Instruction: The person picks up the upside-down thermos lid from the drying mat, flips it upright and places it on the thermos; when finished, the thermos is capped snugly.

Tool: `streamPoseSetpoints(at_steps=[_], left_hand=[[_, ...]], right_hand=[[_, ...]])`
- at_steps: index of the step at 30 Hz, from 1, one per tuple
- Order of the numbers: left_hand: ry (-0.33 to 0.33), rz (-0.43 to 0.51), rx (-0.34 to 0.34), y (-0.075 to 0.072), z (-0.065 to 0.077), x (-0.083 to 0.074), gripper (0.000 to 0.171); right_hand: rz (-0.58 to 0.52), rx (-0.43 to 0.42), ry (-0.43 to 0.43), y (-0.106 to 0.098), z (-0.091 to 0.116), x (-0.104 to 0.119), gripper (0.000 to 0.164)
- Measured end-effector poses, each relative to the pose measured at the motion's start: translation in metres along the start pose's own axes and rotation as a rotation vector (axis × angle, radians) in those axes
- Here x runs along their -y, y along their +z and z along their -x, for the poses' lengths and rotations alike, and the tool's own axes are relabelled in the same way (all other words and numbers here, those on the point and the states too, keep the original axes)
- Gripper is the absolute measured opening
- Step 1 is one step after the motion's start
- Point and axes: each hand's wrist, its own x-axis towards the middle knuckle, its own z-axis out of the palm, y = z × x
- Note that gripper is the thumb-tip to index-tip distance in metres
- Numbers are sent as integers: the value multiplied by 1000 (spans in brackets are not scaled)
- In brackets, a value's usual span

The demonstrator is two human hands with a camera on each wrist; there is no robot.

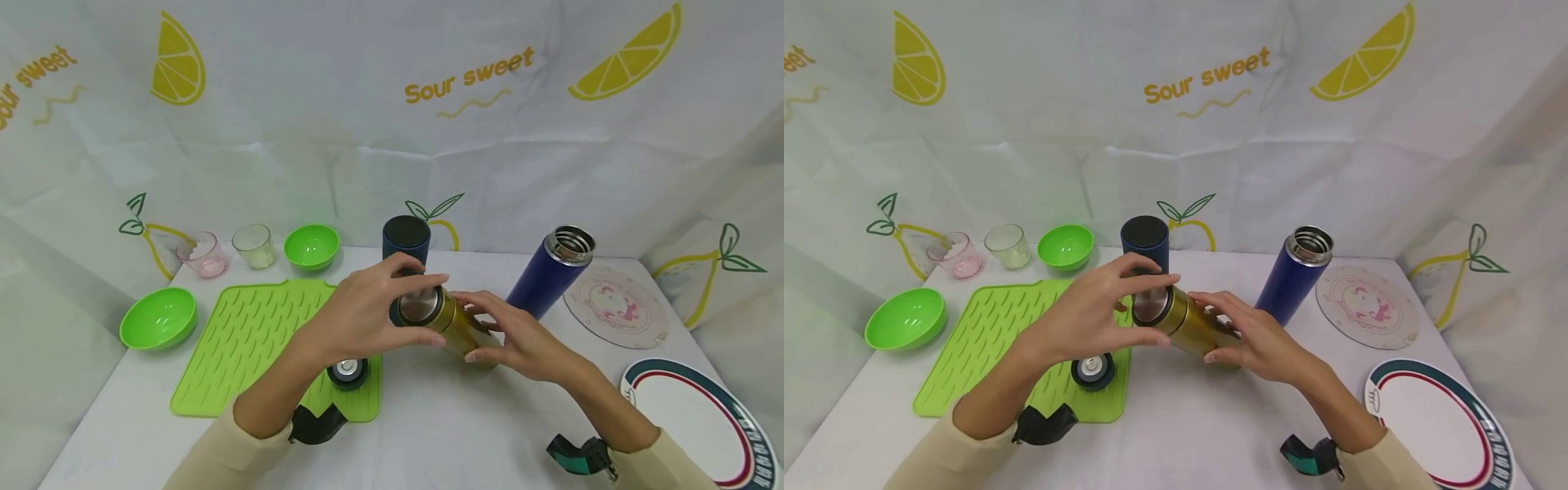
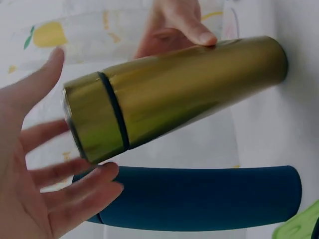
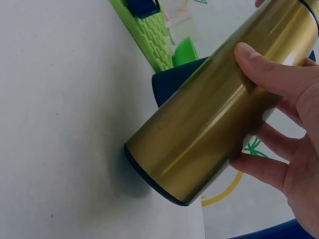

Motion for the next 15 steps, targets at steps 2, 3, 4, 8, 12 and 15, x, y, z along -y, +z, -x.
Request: streamPoseSetpoints(at_steps=[2, 3, 4, 8, 12, 15], left_hand=[[-58, -83, -60, 4, -1, -3, 69], [-77, -105, -83, 6, -2, -4, 68], [-89, -118, -97, 7, -3, -5, 67], [-86, -105, -109, 7, -4, -5, 61], [-41, -55, -67, 3, -3, -2, 55], [8, 46, -9, -1, -3, 1, 53]], right_hand=[[4, -2, 3, 0, 0, 0, 84], [4, -2, 7, 0, 0, 1, 85], [5, -2, 11, 0, -1, 1, 85], [24, -3, 12, 0, -2, 2, 84], [27, 5, 2, 0, -4, 1, 82], [16, 12, -3, -1, -5, 1, 80]])
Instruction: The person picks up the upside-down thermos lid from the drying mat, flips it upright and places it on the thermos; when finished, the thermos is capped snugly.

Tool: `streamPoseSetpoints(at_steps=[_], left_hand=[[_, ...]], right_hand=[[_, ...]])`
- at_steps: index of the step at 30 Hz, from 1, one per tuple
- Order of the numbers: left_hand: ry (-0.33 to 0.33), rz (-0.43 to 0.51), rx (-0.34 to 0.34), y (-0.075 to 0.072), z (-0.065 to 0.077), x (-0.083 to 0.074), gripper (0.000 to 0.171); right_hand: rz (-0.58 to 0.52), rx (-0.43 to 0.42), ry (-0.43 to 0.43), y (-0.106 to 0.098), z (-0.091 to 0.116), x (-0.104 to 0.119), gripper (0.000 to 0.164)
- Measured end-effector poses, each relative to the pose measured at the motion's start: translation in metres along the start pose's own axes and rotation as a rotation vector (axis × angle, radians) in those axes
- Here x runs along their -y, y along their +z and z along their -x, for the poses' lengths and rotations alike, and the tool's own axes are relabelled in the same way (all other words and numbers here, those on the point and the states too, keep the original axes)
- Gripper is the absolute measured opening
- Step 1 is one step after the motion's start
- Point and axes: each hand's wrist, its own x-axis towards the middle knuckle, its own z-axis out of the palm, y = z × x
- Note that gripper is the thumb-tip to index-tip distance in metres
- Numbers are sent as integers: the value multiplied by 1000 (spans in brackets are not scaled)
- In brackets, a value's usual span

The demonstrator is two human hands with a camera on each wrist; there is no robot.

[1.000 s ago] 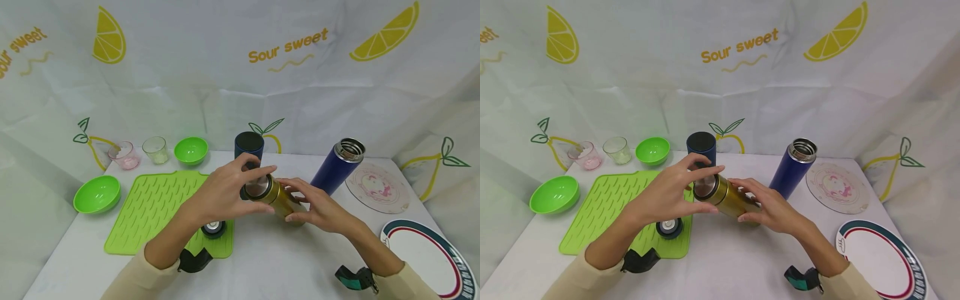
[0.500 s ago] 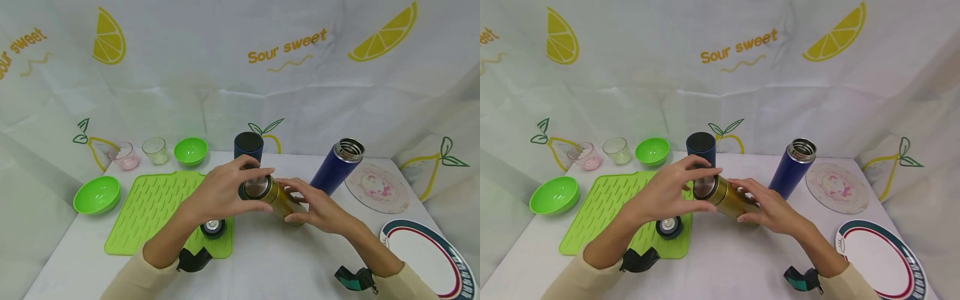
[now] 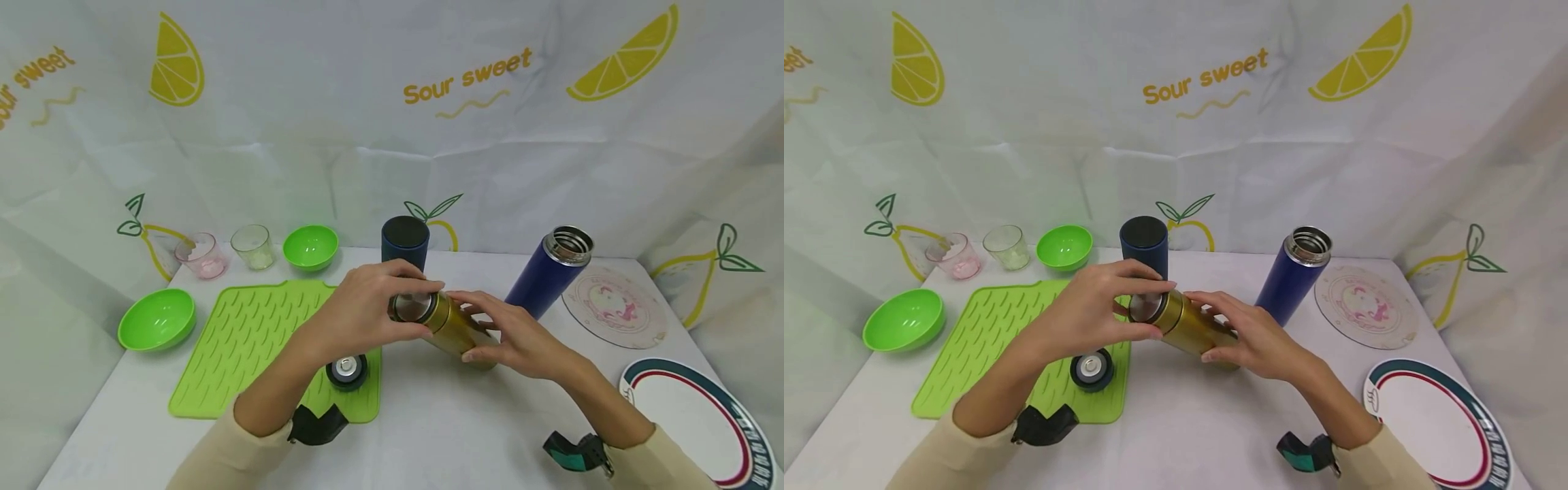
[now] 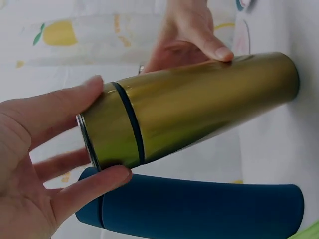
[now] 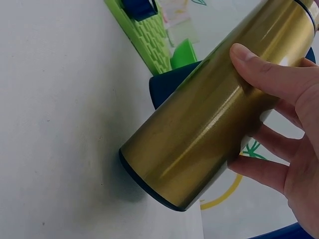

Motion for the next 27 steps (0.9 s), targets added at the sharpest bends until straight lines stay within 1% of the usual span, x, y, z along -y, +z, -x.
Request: streamPoseSetpoints(at_steps=[2, 4, 6, 8, 10, 15, 21, 27], left_hand=[[42, 68, 44, -3, 0, 2, 52], [92, 117, 79, -5, 0, 5, 53], [143, 143, 101, -6, 0, 8, 51], [187, 148, 115, -6, -1, 11, 50], [215, 165, 127, -6, -1, 14, 48], [238, 201, 156, -6, -2, 20, 48], [237, 235, 173, -5, -2, 23, 49], [222, 246, 175, -6, -1, 23, 49]], right_hand=[[-12, 5, -1, -1, 0, 0, 80], [-19, 8, 1, -1, 0, 0, 82], [-25, 11, 3, -2, 0, 1, 83], [-28, 11, 2, -2, 0, 1, 85], [-32, 11, -3, -2, 0, 0, 85], [-17, 1, -13, -1, 1, -2, 83], [-25, 3, -8, -1, 1, -3, 79], [-33, 4, -5, -1, 0, -2, 82]])
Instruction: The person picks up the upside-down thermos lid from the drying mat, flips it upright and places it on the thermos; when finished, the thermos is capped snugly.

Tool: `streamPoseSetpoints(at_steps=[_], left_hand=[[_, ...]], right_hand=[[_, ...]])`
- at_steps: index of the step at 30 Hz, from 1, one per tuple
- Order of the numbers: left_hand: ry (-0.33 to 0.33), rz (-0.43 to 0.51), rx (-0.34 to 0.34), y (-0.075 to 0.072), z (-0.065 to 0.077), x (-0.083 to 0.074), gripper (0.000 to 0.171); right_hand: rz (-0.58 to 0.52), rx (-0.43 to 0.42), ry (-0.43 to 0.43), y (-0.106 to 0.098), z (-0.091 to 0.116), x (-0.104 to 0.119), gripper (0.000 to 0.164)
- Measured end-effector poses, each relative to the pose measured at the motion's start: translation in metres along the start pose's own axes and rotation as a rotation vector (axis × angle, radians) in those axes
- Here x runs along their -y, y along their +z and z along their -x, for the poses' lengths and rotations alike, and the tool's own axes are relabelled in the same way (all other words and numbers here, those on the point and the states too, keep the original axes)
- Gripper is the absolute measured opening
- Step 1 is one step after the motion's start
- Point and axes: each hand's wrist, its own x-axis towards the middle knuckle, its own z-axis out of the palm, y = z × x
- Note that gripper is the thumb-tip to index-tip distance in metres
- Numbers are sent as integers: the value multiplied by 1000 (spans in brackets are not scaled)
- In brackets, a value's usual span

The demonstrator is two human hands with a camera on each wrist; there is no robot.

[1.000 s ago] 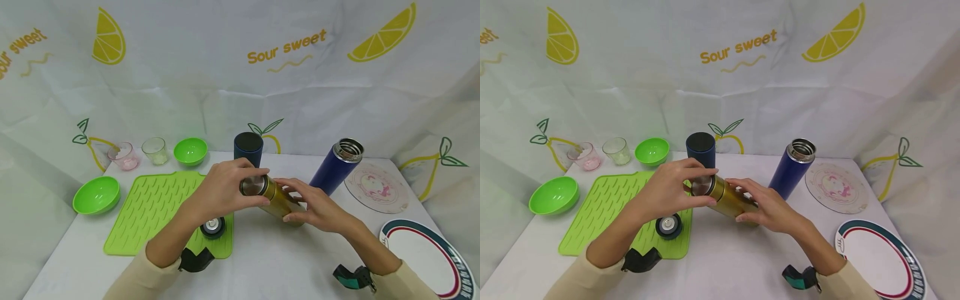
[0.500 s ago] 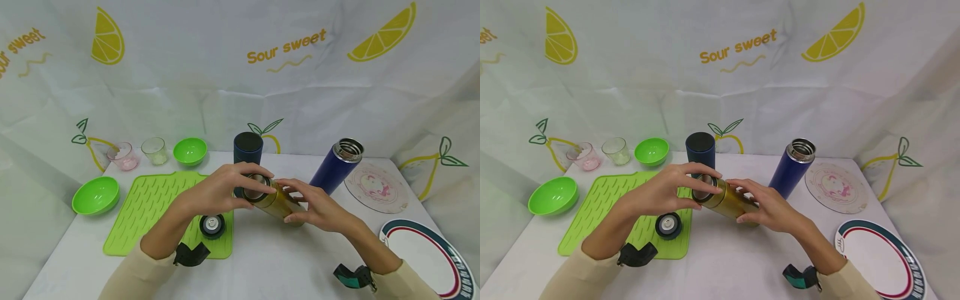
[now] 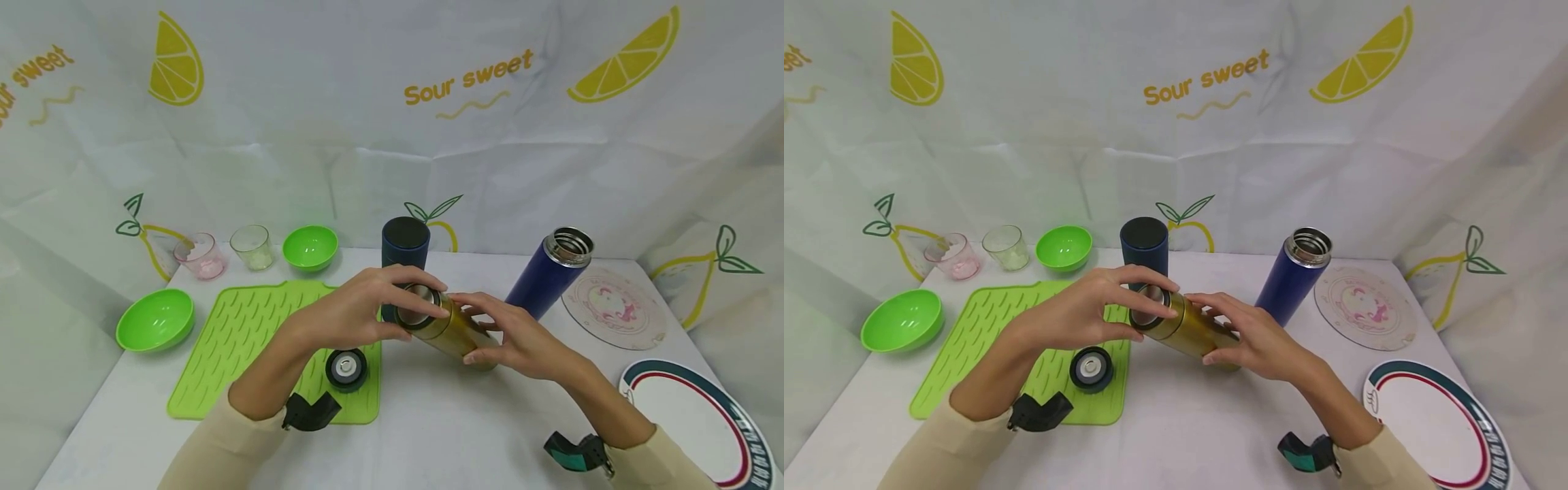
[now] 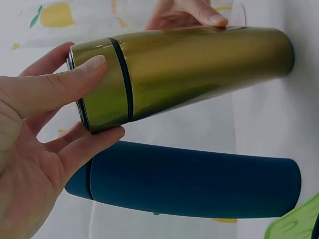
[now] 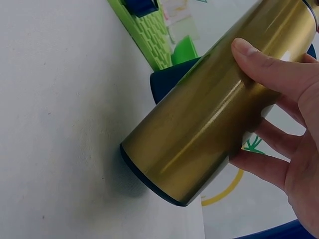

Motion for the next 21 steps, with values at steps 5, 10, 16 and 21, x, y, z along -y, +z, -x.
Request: streamPoseSetpoints(at_steps=[5, 10, 16, 21], left_hand=[[-7, 15, -1, 1, 0, 1, 49], [-7, 19, -12, 4, 0, 1, 53], [-74, -38, -87, 7, 4, -2, 70], [-209, -61, -183, 4, 18, -10, 71]], right_hand=[[0, -4, 10, 1, 1, 1, 84], [-13, -12, 17, 2, 3, 0, 84], [-20, -46, 39, 2, 7, -3, 85], [-52, -102, 50, 3, 9, -7, 86]])
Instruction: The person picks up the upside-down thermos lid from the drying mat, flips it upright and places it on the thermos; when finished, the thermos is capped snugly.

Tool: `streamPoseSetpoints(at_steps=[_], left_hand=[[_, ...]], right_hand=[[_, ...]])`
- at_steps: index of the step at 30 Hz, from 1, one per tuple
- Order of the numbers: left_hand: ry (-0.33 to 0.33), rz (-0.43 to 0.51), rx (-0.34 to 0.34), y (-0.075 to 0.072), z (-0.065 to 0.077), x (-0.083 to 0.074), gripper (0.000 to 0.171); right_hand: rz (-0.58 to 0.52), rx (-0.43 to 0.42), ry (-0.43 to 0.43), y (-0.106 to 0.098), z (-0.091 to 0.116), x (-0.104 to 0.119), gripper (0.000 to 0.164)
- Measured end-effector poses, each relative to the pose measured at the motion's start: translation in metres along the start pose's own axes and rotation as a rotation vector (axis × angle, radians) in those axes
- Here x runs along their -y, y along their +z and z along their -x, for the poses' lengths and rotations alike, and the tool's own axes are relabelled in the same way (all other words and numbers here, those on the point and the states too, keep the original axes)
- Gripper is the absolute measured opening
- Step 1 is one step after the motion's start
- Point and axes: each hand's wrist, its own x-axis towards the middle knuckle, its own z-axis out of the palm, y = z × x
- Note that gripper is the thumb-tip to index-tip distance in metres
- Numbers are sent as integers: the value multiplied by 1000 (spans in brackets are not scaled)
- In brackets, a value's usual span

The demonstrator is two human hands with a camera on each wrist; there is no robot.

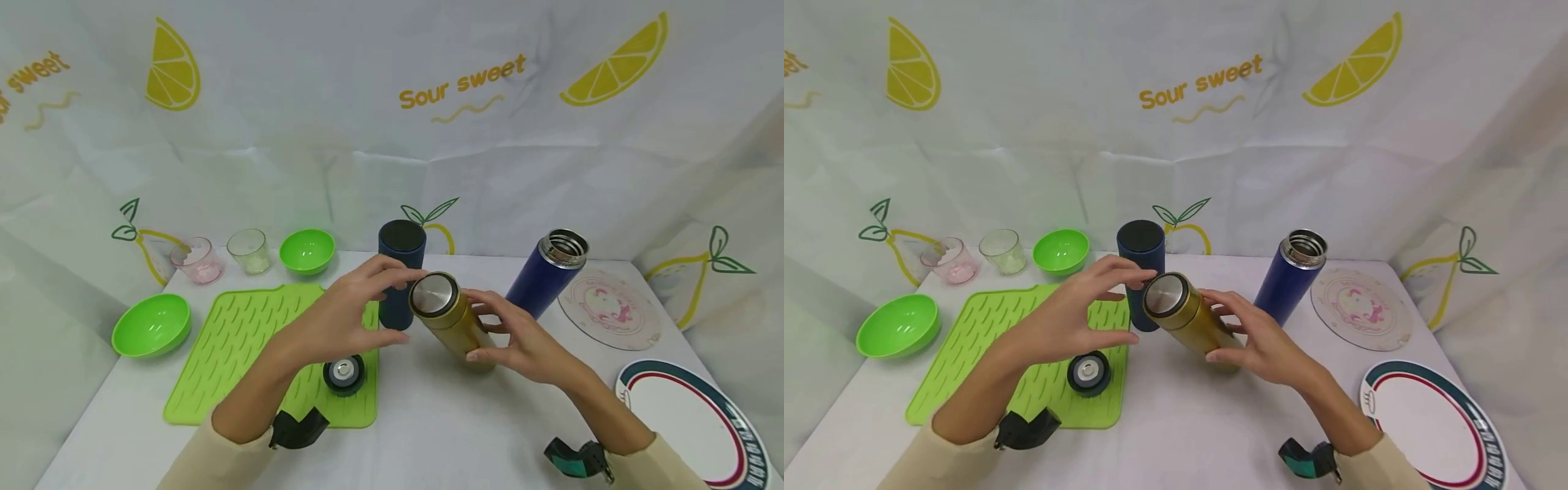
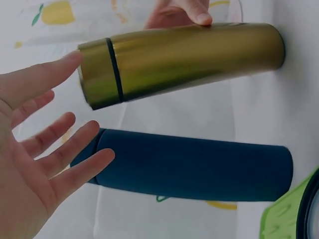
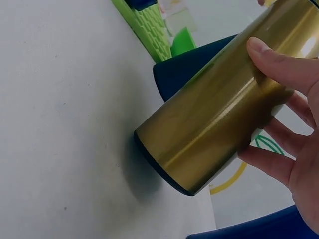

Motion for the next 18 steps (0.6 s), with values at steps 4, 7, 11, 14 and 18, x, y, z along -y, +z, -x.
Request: streamPoseSetpoints(at_steps=[4, 7, 11, 14, 18], left_hand=[[-84, 10, -51, -8, 12, 0, 58], [-122, 2, -79, -14, 21, 4, 53], [-174, -25, -105, -20, 33, 13, 53], [-224, -23, -106, -21, 42, 22, 57], [-312, 33, -64, -15, 50, 37, 68]], right_hand=[[-17, -55, 19, 1, -1, -5, 89], [-31, -95, 38, 3, -3, -9, 90], [-62, -151, 56, 6, -8, -14, 92], [-88, -197, 67, 8, -12, -19, 93], [-131, -257, 77, 12, -17, -26, 95]])
